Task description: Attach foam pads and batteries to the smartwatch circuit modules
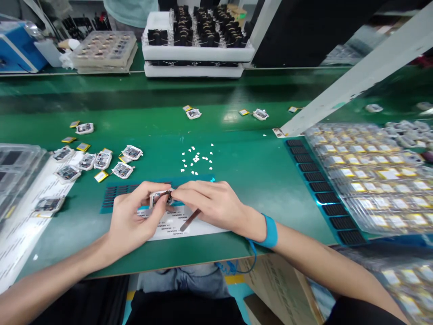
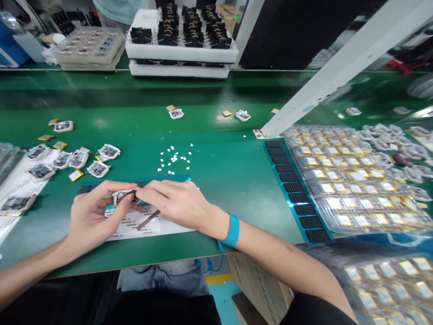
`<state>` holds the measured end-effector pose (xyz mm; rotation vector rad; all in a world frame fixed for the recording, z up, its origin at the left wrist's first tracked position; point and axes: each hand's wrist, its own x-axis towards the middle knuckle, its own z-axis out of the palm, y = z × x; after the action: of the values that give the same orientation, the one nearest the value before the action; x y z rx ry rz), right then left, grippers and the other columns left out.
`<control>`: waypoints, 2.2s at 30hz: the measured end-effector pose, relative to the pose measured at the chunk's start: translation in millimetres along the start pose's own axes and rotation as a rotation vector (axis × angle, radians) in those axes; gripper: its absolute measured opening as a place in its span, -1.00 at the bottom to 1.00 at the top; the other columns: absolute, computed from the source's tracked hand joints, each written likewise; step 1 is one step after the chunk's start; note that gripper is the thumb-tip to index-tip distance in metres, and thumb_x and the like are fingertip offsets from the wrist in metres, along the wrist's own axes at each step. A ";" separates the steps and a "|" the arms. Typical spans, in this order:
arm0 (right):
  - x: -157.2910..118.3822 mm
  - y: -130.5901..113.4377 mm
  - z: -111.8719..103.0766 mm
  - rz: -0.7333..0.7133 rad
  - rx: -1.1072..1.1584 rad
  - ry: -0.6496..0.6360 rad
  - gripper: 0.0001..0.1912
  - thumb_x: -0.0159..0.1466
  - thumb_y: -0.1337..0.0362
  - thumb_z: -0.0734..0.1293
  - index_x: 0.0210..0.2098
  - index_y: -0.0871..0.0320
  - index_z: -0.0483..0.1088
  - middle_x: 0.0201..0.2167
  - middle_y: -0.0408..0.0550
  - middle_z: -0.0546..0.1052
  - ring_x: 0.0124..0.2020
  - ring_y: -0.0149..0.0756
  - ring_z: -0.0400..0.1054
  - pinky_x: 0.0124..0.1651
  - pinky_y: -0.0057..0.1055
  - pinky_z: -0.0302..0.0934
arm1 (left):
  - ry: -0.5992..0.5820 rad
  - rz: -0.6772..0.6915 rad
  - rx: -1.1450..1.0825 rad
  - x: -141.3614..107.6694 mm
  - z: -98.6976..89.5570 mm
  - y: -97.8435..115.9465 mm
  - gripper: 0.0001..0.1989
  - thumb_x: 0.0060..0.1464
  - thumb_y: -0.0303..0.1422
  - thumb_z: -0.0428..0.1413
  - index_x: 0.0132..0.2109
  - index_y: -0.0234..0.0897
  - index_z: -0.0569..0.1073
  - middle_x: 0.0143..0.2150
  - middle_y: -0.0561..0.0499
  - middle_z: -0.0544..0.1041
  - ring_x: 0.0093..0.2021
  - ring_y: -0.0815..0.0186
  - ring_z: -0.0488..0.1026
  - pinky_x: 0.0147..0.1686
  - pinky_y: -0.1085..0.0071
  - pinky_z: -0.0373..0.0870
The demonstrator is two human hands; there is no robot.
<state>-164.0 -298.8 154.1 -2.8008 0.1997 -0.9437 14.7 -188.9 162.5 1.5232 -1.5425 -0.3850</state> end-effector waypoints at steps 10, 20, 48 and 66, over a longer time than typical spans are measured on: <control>1.4 0.1 5.9 0.167 0.252 0.073 -0.93 0.43 0.31 0.29 -0.17 0.16 0.41 -0.30 -0.18 0.59 -0.36 -0.50 0.46 -0.36 -0.57 0.24 | -0.106 -0.168 -0.284 3.2 -2.0 2.3 -0.89 0.19 -0.47 0.17 -0.13 -0.29 0.52 -0.37 0.08 0.65 -0.50 0.36 0.63 -0.47 0.60 0.55; 2.0 -0.7 -12.9 -0.071 0.092 0.092 -0.81 0.43 0.46 0.21 -0.08 0.23 0.44 -0.17 -0.09 0.59 -0.26 -0.50 0.50 -0.41 -0.58 0.26 | -0.203 -0.256 -0.533 -4.0 -3.6 14.3 -0.91 0.19 -0.51 0.12 -0.22 -0.26 0.50 -0.56 0.11 0.59 -0.63 0.29 0.58 -0.59 0.51 0.52; -0.9 19.1 -4.8 -0.109 -0.195 -0.042 -0.74 0.46 0.41 0.17 0.01 0.13 0.45 -0.20 -0.20 0.61 -0.30 -0.52 0.47 -0.52 -0.54 0.11 | -0.166 -0.368 -0.501 -1.2 0.8 5.6 -0.87 0.25 -0.42 0.10 -0.06 -0.23 0.41 -0.48 0.11 0.60 -0.57 0.28 0.60 -0.64 0.52 0.35; -0.5 -2.0 -1.5 -0.157 -0.281 -0.089 -0.72 0.46 0.44 0.11 -0.02 0.35 0.42 -0.27 -0.02 0.59 -0.41 -0.42 0.47 -0.57 -0.43 0.17 | -0.080 -0.350 -0.369 -10.2 7.7 4.3 -0.92 0.22 -0.38 0.15 -0.20 -0.22 0.36 -0.44 0.07 0.57 -0.49 0.32 0.60 -0.55 0.51 0.53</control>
<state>-165.1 -297.0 155.4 -3.1497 0.1080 -0.8816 4.4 -181.6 157.7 1.4898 -1.1781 -0.8898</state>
